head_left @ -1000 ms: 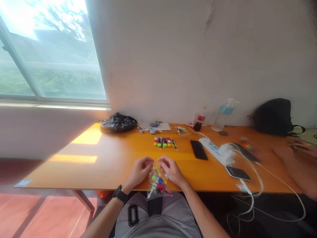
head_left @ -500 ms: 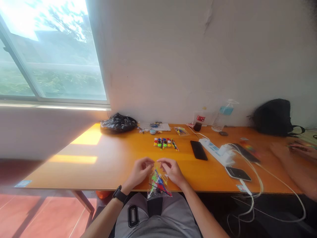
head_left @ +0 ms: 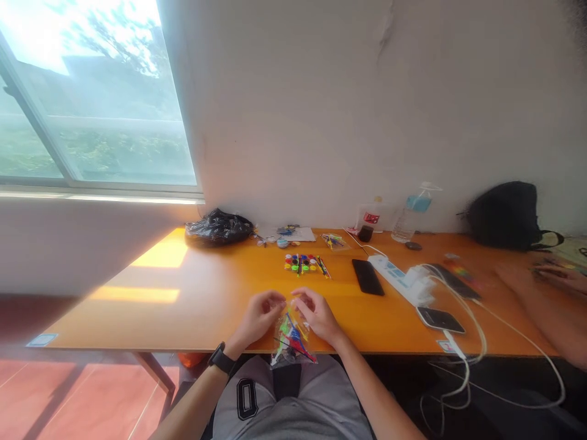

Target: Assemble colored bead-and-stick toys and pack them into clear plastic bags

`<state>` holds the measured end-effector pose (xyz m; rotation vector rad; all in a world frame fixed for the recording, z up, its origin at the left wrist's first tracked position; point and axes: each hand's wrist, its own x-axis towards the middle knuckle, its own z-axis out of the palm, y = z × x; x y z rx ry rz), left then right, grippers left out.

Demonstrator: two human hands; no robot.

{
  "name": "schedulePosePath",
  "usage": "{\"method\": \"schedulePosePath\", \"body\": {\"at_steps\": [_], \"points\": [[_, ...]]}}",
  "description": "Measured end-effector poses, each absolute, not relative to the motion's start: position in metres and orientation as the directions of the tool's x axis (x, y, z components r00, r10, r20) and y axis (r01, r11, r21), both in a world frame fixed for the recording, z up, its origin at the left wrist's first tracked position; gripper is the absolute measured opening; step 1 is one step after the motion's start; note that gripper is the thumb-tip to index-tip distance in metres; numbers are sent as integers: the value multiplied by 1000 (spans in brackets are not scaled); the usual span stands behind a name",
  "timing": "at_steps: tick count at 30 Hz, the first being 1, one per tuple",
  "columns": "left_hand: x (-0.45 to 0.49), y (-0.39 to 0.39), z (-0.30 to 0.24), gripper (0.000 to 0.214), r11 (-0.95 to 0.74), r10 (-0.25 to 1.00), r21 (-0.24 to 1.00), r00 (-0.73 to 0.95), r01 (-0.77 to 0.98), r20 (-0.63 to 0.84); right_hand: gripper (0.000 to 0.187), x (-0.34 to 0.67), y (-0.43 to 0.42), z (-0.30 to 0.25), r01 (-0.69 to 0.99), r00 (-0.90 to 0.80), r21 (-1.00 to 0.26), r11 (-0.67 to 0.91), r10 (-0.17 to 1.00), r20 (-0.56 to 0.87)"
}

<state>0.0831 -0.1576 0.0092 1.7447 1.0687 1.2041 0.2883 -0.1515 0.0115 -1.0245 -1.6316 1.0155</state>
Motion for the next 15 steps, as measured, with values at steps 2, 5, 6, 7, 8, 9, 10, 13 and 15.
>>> {"method": "schedulePosePath", "body": {"at_steps": [2,5,6,7,8,9,10,13,15], "points": [[83,-157,9,31,-371,922,903,203,215,330,25,288,-152,12,189,-222,-929,317,936,274],[83,-157,9,25,-378,918,905,203,194,340,24,288,-152,12,175,-225,-935,309,937,267],[83,-156,9,23,-382,916,905,206,186,344,25,288,-152,11,170,-225,-935,310,936,269],[83,-156,8,22,-386,914,905,209,181,348,26,288,-151,11,165,-225,-935,313,935,273],[82,-155,8,22,-389,912,904,213,179,350,28,289,-151,10,161,-227,-934,318,933,278],[82,-155,7,22,-391,911,903,217,177,352,29,289,-150,10,160,-231,-933,323,931,283],[82,-154,5,22,-393,910,902,219,177,353,31,289,-150,9,161,-234,-931,328,929,287],[82,-152,2,23,-393,909,902,224,178,351,33,289,-151,11,173,-250,-925,339,923,291],[82,-151,0,23,-395,908,902,221,176,355,34,288,-151,13,181,-258,-921,345,920,294]]}}
